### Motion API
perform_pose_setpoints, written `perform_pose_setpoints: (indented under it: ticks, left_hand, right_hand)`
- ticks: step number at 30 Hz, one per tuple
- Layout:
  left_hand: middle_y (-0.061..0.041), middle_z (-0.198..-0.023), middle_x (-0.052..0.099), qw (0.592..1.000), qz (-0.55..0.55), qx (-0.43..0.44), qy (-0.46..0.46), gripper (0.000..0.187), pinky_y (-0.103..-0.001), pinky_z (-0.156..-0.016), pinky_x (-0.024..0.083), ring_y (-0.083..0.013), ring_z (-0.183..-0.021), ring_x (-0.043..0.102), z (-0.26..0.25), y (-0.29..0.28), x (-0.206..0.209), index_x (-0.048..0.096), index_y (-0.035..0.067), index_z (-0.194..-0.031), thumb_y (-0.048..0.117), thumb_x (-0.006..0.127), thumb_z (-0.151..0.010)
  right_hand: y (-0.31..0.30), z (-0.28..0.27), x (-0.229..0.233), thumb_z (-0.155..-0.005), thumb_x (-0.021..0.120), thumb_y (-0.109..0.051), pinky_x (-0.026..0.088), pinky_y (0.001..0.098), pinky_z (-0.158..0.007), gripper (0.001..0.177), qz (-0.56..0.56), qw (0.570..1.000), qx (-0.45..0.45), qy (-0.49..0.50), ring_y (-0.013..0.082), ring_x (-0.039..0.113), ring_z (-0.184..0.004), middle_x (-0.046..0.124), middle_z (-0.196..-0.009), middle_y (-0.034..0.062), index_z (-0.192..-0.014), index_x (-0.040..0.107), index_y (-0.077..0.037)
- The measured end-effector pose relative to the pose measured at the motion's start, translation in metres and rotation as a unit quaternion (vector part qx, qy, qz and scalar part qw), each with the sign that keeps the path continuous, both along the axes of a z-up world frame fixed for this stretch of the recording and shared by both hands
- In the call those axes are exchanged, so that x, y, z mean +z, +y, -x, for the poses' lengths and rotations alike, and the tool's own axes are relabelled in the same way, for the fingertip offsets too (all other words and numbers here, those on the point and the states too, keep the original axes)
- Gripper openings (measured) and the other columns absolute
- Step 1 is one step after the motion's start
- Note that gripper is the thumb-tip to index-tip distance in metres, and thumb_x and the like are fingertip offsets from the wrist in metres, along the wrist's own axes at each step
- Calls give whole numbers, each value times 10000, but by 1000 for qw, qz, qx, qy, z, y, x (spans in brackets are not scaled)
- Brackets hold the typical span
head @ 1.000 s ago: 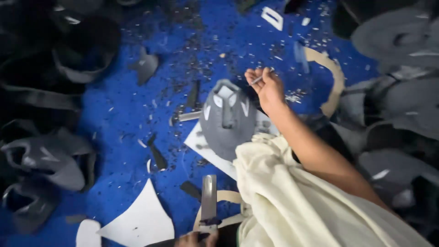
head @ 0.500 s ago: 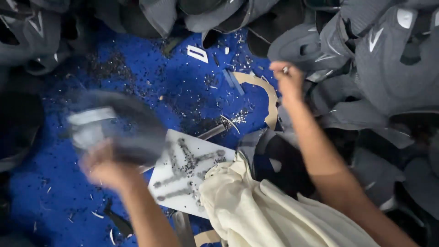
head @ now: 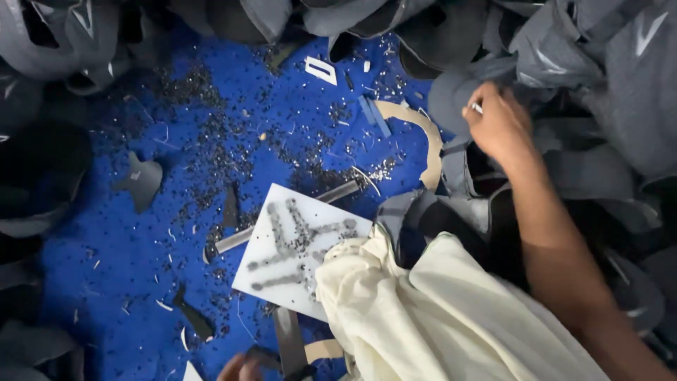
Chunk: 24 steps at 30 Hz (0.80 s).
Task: Hammering a shoe upper onto a metal post to shape and form it.
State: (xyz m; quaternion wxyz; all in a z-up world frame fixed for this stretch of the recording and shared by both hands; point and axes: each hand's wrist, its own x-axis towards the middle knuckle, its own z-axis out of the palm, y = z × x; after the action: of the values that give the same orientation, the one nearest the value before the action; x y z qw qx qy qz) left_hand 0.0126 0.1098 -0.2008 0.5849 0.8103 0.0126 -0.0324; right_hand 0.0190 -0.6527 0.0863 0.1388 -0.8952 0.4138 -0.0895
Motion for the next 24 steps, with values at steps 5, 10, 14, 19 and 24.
perform_pose_setpoints:
  ticks: [5,10,14,19,24]
  left_hand:
    - [-148,-1082,710,976,-134,-169,-24,578,-333,-832,558,-235,-926,705,-48,-234,269,567,6,-1316,72,776,-781]
    - [-307,-1463,400,925,-122,-169,-319,996,-482,-1136,365,-448,-1363,415,-86,-329,397,303,-6,-1489,169,861,-684]
    - [-282,-1462,427,917,-167,-136,-336,870,-507,-1134,352,-457,-1357,428,-112,-309,406,454,13,-1376,135,883,-629]
    - [-192,-1158,613,929,-250,-92,-256,399,-387,-927,524,-344,-1067,644,-139,-289,429,698,45,-974,46,919,-642]
    - [-102,-1046,706,966,-93,-188,-152,348,-359,-910,549,-276,-1018,703,-145,-291,380,649,30,-1022,-73,769,-712]
  right_hand:
    - [111,-1,112,-916,776,-249,536,471,-800,247,-32,990,82,-112,379,684,-954,673,-1083,182,-1039,635,-87]
    - [193,-51,173,-791,808,-249,487,388,-648,313,-365,842,397,-1,236,664,-712,663,-779,91,-920,576,-83]
    - [209,-93,122,-799,813,-265,495,350,-664,314,-432,714,550,-29,174,675,-747,659,-801,36,-931,592,-86]
    - [209,-123,78,-947,544,-701,347,225,-647,668,-678,547,480,-105,63,422,-747,582,-1015,-44,-1162,638,-76]
    - [199,-123,37,-915,479,-788,417,199,-773,843,-620,590,508,-93,56,464,-933,658,-1278,-27,-1359,631,-88]
